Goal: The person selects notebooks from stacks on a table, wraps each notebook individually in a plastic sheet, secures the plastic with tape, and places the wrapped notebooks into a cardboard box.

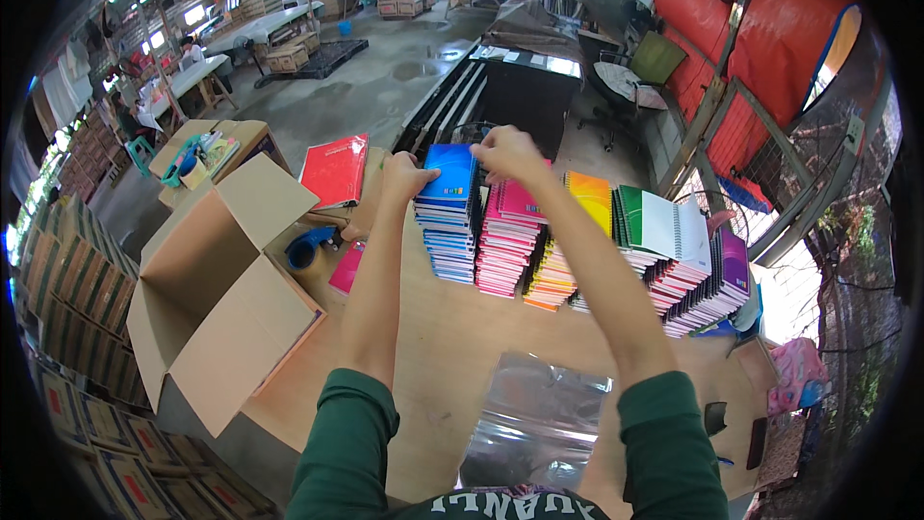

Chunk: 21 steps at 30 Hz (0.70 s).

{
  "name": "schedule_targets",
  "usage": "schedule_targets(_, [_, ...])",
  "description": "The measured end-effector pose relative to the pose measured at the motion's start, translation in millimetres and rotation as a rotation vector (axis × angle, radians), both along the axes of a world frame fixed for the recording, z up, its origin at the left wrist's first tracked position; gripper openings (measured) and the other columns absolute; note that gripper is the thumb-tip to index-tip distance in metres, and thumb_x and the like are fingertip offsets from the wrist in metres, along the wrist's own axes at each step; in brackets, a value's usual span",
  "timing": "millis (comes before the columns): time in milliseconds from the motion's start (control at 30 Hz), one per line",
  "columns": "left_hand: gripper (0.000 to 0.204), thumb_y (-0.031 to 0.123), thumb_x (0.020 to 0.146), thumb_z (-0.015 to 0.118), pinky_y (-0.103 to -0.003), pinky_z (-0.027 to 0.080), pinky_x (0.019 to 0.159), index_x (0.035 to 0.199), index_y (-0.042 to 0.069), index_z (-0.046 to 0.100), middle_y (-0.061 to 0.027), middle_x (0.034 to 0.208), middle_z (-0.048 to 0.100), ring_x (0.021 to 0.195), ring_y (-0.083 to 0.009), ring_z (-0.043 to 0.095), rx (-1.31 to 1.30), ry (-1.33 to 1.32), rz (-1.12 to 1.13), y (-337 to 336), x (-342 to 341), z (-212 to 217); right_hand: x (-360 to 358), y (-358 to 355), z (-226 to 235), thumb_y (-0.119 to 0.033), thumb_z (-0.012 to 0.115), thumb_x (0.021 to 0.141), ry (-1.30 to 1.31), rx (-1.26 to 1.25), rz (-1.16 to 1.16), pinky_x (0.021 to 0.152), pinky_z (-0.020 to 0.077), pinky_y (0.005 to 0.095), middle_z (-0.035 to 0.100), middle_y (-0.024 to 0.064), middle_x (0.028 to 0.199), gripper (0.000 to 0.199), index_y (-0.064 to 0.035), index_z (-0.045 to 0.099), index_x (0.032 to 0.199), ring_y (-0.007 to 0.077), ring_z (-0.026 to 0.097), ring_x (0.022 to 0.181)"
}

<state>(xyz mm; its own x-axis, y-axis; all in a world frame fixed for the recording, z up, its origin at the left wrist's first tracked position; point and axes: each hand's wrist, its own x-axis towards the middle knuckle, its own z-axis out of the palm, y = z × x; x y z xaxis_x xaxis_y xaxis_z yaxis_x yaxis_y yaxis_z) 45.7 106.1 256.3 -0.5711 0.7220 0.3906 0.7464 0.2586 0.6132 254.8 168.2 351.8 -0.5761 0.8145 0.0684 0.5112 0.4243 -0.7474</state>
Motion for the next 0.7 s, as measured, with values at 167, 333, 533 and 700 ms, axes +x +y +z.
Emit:
schedule_targets(167, [0.045,0.030,0.064,0.086,-0.034,0.055,0.063,0.088,-0.006,0.074,-0.0197,0.079,0.072,0.066,-0.0252,0.070,-0.056,-0.135,-0.159,35,40,7,-21,25,-46,-0.023,0.070,0.081,-0.309,0.123,-0.317,0.081,0.0569,0.0440,0.060,0.0341,0.115,0.058,0.0110,0.046,0.122,0.0387,0.067,0.102])
schedule_targets(333, [0.054,0.034,0.066,0.085,-0.035,0.055,0.073,0.100,-0.005,0.071,-0.0230,0.098,0.070,0.080,-0.0267,0.070,-0.077,0.015,-0.034,14,16,-2,-48,-23,-42,-0.010,0.070,0.076,-0.031,0.159,-0.444,0.088,0.0516,0.0538,0.060,0.0317,0.115,0.057,0.0061,0.043,0.123,0.0452,0.063,0.106])
schedule_targets(533, [0.055,0.028,0.091,0.068,-0.050,0.054,0.092,0.133,0.000,0.047,-0.0253,0.127,0.057,0.110,-0.0388,0.062,0.353,-1.663,-0.651,-23,25,26,-5,-18,-10,-0.035,0.081,0.077,0.683,-0.383,0.138,0.079,0.0543,0.0444,0.065,0.0230,0.112,0.081,0.0029,0.044,0.137,0.0369,0.067,0.093])
schedule_targets(700, [0.053,0.019,0.097,0.059,-0.058,0.049,0.097,0.140,0.000,0.036,-0.0248,0.136,0.051,0.118,-0.0411,0.057,0.471,-1.889,-0.700,-64,79,28,64,24,-8,-0.050,0.065,0.085,-0.474,0.195,-0.479,0.101,0.0422,0.0500,0.060,0.0213,0.128,0.074,-0.0039,0.044,0.139,0.0370,0.056,0.122])
